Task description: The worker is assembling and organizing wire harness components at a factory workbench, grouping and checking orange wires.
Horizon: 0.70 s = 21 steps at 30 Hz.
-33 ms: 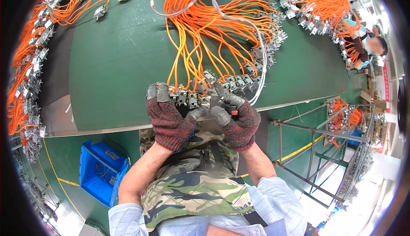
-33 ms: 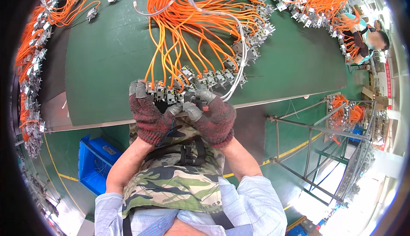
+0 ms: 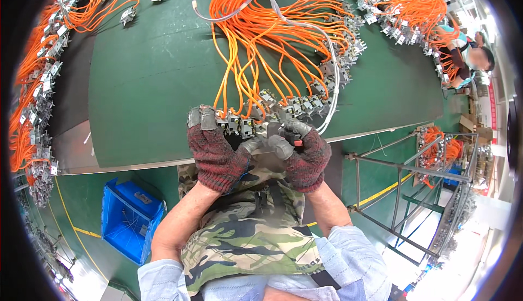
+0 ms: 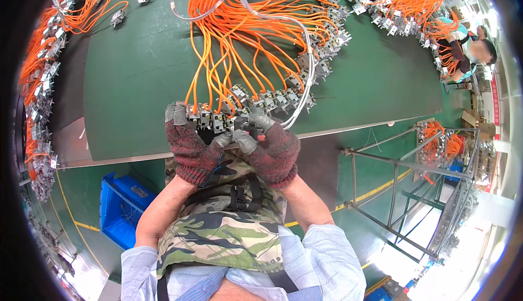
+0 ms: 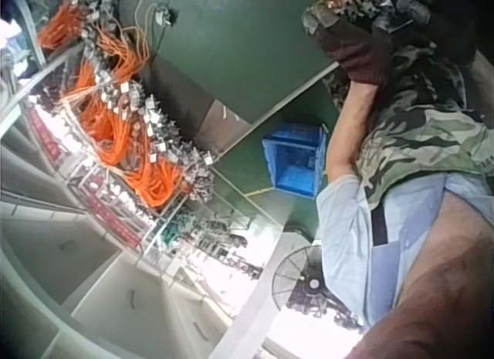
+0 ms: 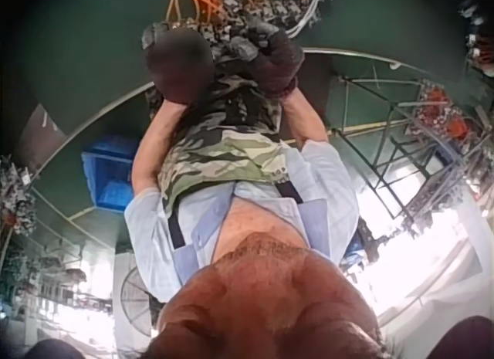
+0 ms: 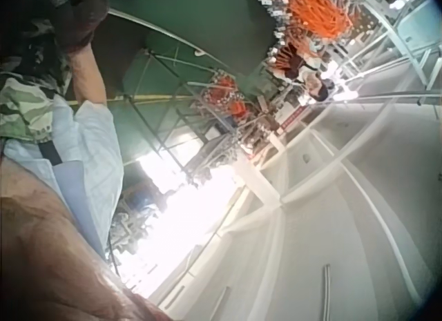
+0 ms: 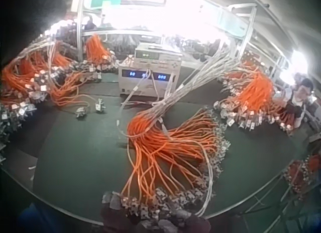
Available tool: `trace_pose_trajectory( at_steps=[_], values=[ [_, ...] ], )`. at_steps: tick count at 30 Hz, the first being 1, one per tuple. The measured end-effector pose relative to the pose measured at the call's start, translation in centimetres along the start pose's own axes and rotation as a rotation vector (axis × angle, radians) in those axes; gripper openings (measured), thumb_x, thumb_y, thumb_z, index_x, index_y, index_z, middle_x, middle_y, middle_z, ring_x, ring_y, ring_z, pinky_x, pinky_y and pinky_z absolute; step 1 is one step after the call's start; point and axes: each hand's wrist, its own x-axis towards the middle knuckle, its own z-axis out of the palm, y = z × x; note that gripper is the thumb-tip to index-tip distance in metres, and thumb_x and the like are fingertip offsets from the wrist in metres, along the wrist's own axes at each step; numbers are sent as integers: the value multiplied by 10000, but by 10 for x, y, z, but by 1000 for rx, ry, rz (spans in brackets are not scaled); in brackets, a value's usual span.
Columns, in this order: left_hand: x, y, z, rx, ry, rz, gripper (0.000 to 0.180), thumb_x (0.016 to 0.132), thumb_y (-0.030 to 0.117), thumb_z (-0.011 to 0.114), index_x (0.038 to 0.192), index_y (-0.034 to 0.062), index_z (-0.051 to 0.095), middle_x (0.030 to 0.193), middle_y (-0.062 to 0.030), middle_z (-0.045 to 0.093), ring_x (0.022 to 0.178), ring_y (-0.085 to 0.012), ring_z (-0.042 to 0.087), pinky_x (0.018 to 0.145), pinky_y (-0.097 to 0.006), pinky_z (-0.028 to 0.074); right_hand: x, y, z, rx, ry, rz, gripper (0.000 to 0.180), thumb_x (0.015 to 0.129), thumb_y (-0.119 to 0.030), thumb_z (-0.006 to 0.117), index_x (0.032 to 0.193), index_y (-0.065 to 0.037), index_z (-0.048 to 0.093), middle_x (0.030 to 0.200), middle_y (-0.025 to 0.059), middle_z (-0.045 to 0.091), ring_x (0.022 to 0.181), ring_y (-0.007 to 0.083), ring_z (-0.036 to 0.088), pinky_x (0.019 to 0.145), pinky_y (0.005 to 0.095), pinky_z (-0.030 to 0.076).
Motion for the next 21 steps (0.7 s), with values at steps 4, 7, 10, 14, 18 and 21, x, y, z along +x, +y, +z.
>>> trace_pose_trajectory(
  at_steps=[4, 7, 10, 14, 18, 21],
  values=[
    [1, 0, 0, 23, -13, 9, 1154, 746, 433, 884, 1611, -68, 308, 1585, -282, 398, 1469, -518, 372, 1222, -627, 319, -1, -1, 6, -42, -16, 19, 402, 868, -317, 896, 1169, -93, 753, 889, 90, 777, 754, 255, 777, 685, 386, 601],
    [2, 1, 0, 13, 1, 4, 1153, 751, 435, 885, 1614, -66, 306, 1586, -286, 397, 1470, -519, 374, 1218, -629, 326, 0, -4, 6, -85, -49, -20, 391, 875, -329, 892, 1165, -104, 759, 887, 96, 777, 751, 258, 778, 680, 384, 598],
    [3, 1, -2, -8, 7, -4, 1135, 758, 426, 888, 1610, -63, 319, 1580, -290, 404, 1468, -517, 381, 1215, -626, 333, -4, -1, 9, -121, -64, -67, 382, 875, -332, 891, 1150, -103, 760, 884, 111, 780, 759, 265, 782, 666, 368, 593],
    [7, 1, -24, -41, -69, 15, 1033, 815, 376, 890, 1587, -54, 356, 1519, -296, 477, 1400, -512, 469, 1170, -588, 403, -1, -2, 9, 4, -59, 31, 358, 893, -268, 867, 1169, -79, 739, 885, 111, 785, 760, 244, 786, 670, 358, 594],
    [10, -18, -39, -190, -165, 79, 848, 855, 205, 867, 1545, -25, 431, 1345, -271, 605, 1189, -471, 634, 984, -533, 548, 3, 16, 1, 156, -32, 58, 348, 883, -139, 842, 1188, -43, 705, 856, 65, 770, 765, 161, 770, 684, 338, 599],
    [21, -23, -35, -227, -160, 122, 689, 801, 115, 862, 1419, -9, 585, 1179, -230, 653, 1013, -418, 674, 835, -507, 578, 6, 29, -4, 151, 2, 43, 363, 824, -73, 865, 1158, -37, 727, 802, 27, 716, 726, 112, 682, 681, 297, 567]
  ],
)
